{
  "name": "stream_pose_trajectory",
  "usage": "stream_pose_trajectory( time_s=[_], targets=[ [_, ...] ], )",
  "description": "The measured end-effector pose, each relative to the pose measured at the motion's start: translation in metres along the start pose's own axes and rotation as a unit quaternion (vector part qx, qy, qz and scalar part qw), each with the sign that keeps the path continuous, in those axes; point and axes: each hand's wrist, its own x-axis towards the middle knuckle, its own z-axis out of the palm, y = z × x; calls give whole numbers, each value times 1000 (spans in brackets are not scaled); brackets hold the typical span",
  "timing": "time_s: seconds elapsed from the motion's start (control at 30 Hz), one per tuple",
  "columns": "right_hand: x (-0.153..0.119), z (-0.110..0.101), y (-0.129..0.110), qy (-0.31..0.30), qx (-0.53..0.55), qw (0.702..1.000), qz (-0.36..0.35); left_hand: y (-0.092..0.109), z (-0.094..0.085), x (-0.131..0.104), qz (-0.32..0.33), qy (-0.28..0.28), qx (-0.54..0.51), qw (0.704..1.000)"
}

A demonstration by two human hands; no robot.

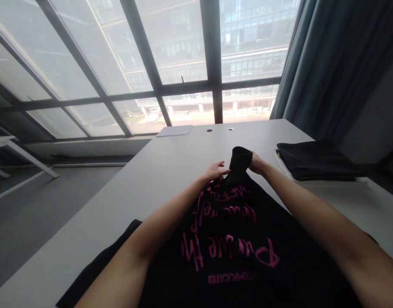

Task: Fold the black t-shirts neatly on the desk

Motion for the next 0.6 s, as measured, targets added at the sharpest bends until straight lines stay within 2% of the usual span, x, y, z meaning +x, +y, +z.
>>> stream_pose_trajectory(
  time_s=[0.17,0.23,0.33,0.4,0.47,0.53,0.6],
  targets=[
    [-18,-1,-22,-19,7,999,-41,15,-4,4,49,-157,16,986],
    [-22,-5,-29,-11,-8,997,-73,20,-6,1,64,-171,-14,983],
    [-26,-15,-37,16,-23,994,-108,24,-16,-7,86,-146,-83,982],
    [-27,-23,-42,67,-39,990,-114,29,-30,-13,94,-116,-109,983],
    [-26,-32,-48,128,-68,982,-121,37,-50,-14,107,-53,-106,987],
    [-23,-39,-57,189,-112,966,-139,50,-75,-9,138,47,-69,987],
    [-15,-45,-66,266,-178,933,-165,65,-98,1,186,170,11,968]
  ],
)
